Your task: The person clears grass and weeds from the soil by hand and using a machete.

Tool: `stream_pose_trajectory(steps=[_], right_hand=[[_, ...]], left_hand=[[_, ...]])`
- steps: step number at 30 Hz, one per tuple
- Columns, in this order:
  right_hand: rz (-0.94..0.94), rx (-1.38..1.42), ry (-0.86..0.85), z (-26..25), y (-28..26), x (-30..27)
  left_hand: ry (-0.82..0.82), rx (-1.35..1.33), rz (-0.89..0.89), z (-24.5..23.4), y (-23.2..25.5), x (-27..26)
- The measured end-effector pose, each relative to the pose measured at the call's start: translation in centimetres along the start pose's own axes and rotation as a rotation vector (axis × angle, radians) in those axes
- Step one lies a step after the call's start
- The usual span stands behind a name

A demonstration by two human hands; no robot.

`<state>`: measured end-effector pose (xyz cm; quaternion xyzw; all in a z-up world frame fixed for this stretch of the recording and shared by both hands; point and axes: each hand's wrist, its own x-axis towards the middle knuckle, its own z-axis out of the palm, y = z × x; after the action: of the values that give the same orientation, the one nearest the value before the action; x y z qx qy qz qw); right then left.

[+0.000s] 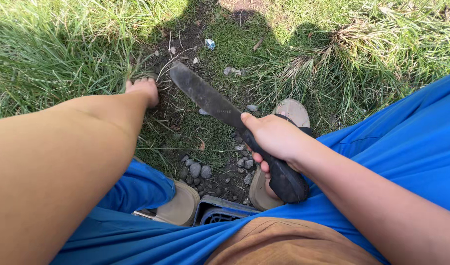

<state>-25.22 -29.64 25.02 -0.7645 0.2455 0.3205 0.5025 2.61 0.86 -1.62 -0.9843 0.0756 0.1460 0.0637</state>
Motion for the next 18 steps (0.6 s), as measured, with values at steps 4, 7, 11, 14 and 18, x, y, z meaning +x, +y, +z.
stream_pose_trajectory(steps=[4,7,11,14,18], right_hand=[[0.005,-0.068,-0.012,0.3,0.0,0.1],[0.0,-0.075,-0.033,0.5,-0.1,0.0],[-0.012,-0.05,0.006,0.7,-0.6,-0.4],[-0.056,-0.003,0.067,0.8,-1.0,-0.6],[-0.155,-0.013,0.09,0.9,-1.1,-0.3]], left_hand=[[0.047,0.175,-0.066,-1.9,0.0,-2.4],[0.014,-0.051,-0.148,-3.4,0.2,-4.3],[0.029,-0.769,-0.619,-1.8,-1.8,-5.3],[0.127,-0.975,-0.867,2.4,-3.2,-6.8],[0.152,-1.126,-0.937,3.4,-3.1,-8.6]])
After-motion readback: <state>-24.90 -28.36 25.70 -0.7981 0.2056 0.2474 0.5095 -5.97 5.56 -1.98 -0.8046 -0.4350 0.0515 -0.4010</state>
